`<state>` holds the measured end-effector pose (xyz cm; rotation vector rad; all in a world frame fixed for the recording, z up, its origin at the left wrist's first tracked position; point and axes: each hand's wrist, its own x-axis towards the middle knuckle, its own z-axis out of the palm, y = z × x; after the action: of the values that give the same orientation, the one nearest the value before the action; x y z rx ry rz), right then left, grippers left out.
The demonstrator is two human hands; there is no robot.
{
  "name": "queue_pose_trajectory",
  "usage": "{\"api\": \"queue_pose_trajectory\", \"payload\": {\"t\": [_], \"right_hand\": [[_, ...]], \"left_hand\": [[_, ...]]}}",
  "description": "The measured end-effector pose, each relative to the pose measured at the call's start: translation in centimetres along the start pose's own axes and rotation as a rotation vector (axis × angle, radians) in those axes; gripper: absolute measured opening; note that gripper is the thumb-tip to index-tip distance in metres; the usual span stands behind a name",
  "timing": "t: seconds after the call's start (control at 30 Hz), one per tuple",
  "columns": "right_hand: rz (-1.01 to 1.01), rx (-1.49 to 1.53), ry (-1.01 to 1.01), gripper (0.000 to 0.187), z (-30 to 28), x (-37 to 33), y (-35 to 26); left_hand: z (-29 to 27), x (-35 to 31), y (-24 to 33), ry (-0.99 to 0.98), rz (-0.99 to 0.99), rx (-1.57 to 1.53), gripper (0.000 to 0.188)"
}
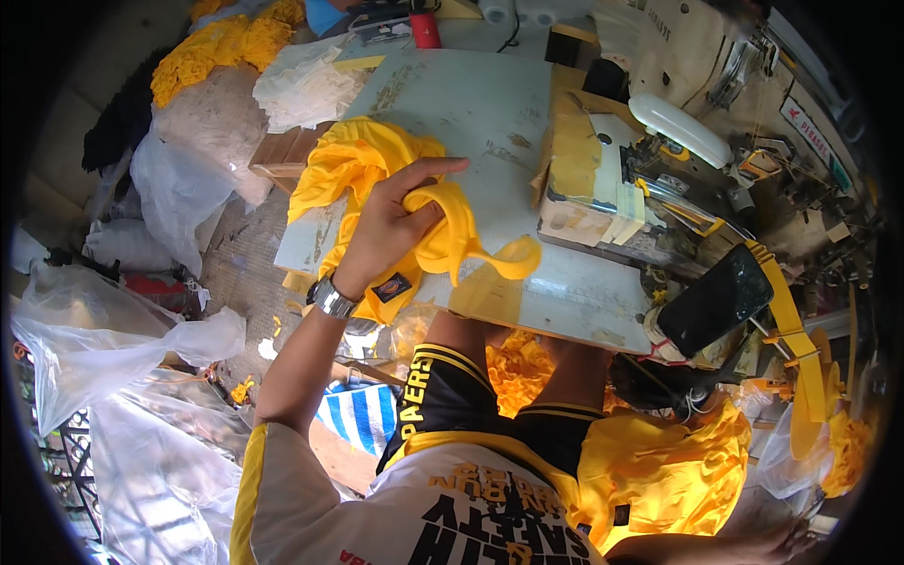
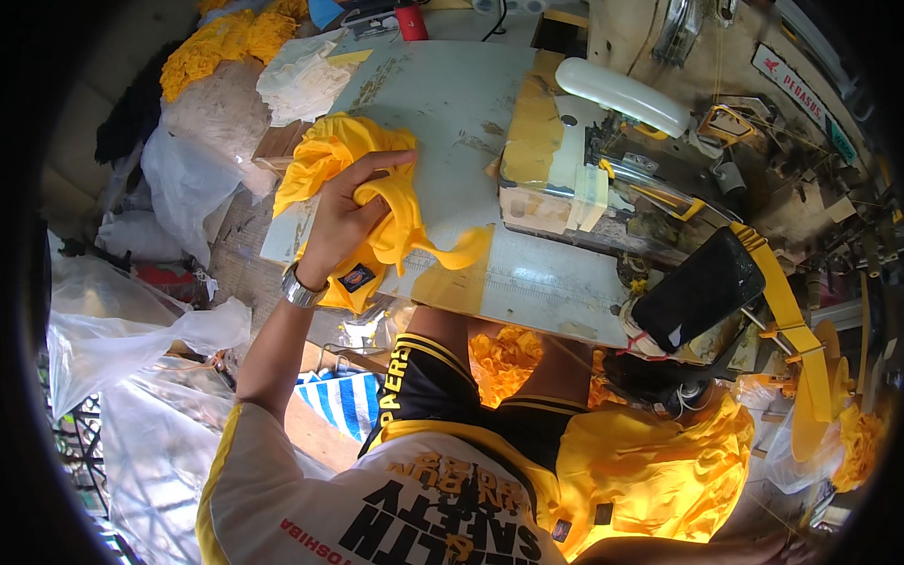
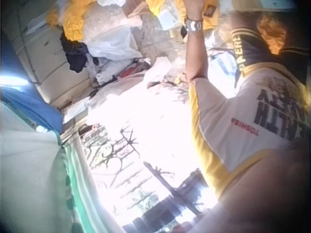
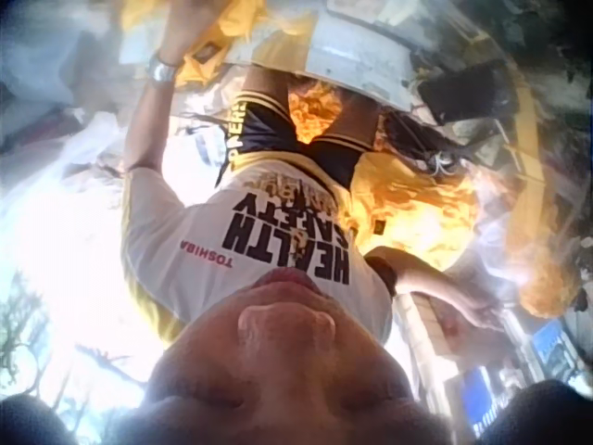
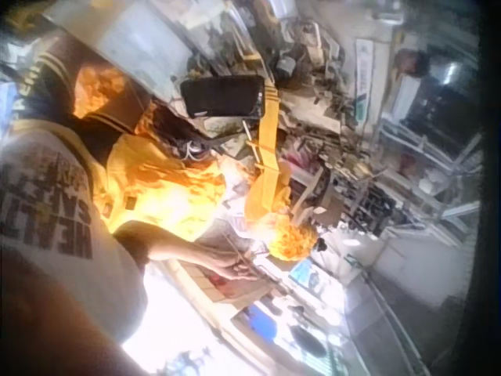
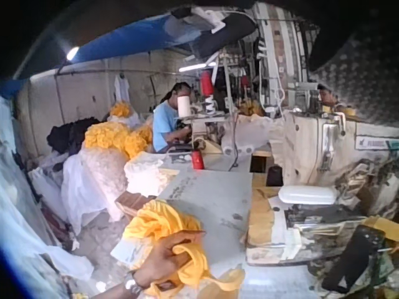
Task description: The person prepares yellow t-shirts for sewing by trimming excess fabric and thread with a small blade, then positions the garment under an industrial sewing machine foot.
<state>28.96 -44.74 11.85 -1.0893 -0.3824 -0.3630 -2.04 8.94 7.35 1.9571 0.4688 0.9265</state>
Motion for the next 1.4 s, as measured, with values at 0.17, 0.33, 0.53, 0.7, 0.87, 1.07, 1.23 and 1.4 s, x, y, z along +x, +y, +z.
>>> {"api": "queue_pose_trajectory", "payload": {"t": [0.17, 0.33, 0.53, 0.7, 0.87, 1.07, 1.23, 1.4], "right_hand": [[0.129, -0.036, -0.377, 0.040, 1.6, -0.7, 1.2], [0.427, -0.219, -1.181, 0.049, 28.8, -15.7, 9.9], [0.551, -0.026, -1.265, 0.017, 35.8, -18.5, 10.0], [0.273, -0.109, -1.323, 0.014, 36.3, -17.6, 8.1], [0.368, -0.317, -1.248, 0.013, 29.5, -16.1, 8.1], [0.023, -1.440, -1.386, 0.013, 4.4, -17.2, 13.1], [-0.110, -1.301, -0.853, 0.023, 11.5, -15.7, 7.3], [-0.252, -0.785, -1.126, 0.038, 27.7, -20.9, 9.9]], "left_hand": [[0.2, 1.2, 1.9, -0.121, 0.243, 0.180, 0.031], [0.7, 1.6, 4.8, -0.061, 0.316, 0.296, 0.034], [-5.8, -0.7, 6.7, -0.496, 0.264, 0.144, 0.034], [-2.9, 1.6, 6.6, -0.612, 0.032, 0.173, 0.019], [-4.1, 5.9, 7.5, -0.121, 0.326, 0.407, 0.010], [-11.4, 12.7, 5.9, 0.386, 0.407, 0.217, 0.018], [-9.1, 13.2, 6.7, 0.323, 0.388, 0.038, 0.021], [-10.7, 10.1, 4.5, 0.366, 0.468, -0.068, 0.022]]}}
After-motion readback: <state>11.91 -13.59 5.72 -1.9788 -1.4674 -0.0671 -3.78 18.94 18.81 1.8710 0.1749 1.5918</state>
